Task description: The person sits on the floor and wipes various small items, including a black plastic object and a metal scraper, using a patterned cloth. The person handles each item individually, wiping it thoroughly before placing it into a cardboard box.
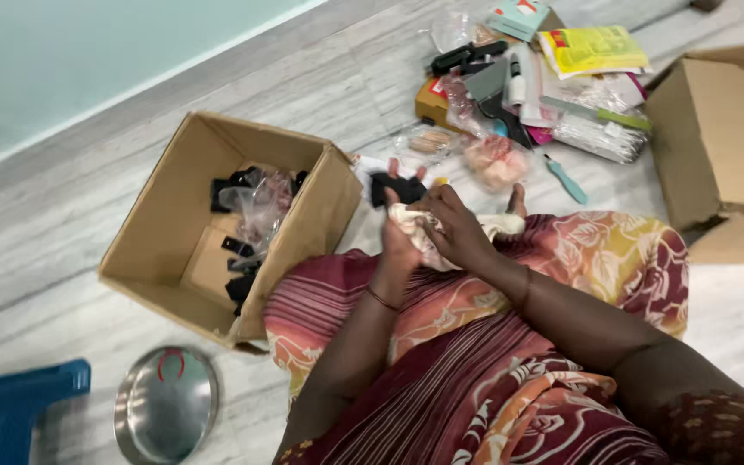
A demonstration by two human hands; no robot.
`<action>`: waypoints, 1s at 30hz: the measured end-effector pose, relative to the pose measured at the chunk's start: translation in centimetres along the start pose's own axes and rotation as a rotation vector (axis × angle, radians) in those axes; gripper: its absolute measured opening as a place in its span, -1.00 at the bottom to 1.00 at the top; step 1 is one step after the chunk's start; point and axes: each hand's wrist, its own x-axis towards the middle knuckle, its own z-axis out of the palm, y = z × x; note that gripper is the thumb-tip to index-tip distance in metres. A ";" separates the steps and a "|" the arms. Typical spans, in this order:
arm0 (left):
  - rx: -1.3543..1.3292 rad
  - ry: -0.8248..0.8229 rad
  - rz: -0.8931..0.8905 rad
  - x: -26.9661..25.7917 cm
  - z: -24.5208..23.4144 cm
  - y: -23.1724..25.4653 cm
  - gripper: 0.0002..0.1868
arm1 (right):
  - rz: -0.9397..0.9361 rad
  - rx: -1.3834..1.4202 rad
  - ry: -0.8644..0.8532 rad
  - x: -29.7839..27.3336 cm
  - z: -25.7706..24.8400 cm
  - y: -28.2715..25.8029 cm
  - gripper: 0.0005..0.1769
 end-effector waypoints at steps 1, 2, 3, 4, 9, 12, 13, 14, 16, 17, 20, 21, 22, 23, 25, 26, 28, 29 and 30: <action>0.035 -0.032 0.003 -0.3 -0.1 -1.2 -0.25 | 0.000 -0.088 -0.002 -0.3 0.1 0.8 -0.66; 0.066 -0.064 0.012 -0.3 -0.4 -1.9 -0.24 | 0.016 -0.129 0.055 0.2 0.1 2.5 -0.66; 0.023 -0.126 -0.015 -0.2 -0.7 -2.0 -0.27 | 0.032 -0.170 0.112 1.1 -0.2 4.6 -0.65; -0.024 -0.179 -0.034 -0.4 -1.1 -2.0 -0.30 | 0.045 -0.208 0.157 1.4 -1.0 6.5 -0.64; 0.184 -0.059 -0.056 0.3 -0.2 0.5 -0.22 | 0.216 0.129 0.096 2.4 -5.7 8.9 -0.55; 0.362 0.039 -0.047 0.6 -0.2 1.3 -0.25 | 0.218 0.059 -0.031 2.2 -5.9 5.6 -0.51; 0.428 0.080 -0.050 0.8 -0.4 1.5 -0.27 | 0.199 -0.004 -0.079 2.1 -5.7 4.2 -0.50; 0.498 0.119 -0.051 1.1 -0.6 1.7 -0.29 | 0.199 -0.026 -0.109 2.1 -5.6 2.8 -0.55; 0.661 0.151 0.015 1.1 -0.8 1.7 -0.36 | 0.196 -0.072 -0.167 2.2 -5.5 0.2 -0.62; 0.743 0.167 0.048 1.1 -0.7 1.8 -0.38 | 0.157 -0.108 -0.197 2.6 -5.4 -0.8 -0.62; 1.030 0.143 0.102 0.4 -0.3 2.5 -0.47 | 0.084 -0.169 -0.225 2.7 -4.6 -2.6 -0.52; 1.119 0.094 0.201 0.3 -0.1 2.5 -0.50 | 0.083 -0.154 -0.196 2.6 -4.2 -2.9 -0.53; 1.207 0.042 0.300 0.3 0.1 2.4 -0.52 | 0.082 -0.139 -0.168 2.4 -3.9 -3.0 -0.53; 1.292 -0.012 0.400 0.3 0.2 2.4 -0.53 | 0.123 -0.161 -0.179 2.2 -3.8 -2.9 -0.54; 1.298 0.020 0.342 0.5 0.3 1.9 -0.53 | 0.201 -0.203 -0.201 2.0 -3.5 -2.5 -0.57; 1.301 0.039 0.306 0.1 0.1 1.6 -0.53 | 0.161 -0.203 -0.183 1.7 -3.3 -2.3 -0.59; 1.307 0.081 0.240 0.1 -0.3 1.4 -0.52 | 0.074 -0.209 -0.140 1.7 -3.3 -1.6 -0.62; 1.309 0.097 0.212 0.3 -0.4 1.4 -0.51 | 0.061 -0.184 -0.141 1.6 -3.4 -1.5 -0.64; 1.317 0.090 0.197 0.5 -0.4 1.5 -0.50 | 0.041 -0.162 -0.140 1.7 -3.4 -1.4 -0.65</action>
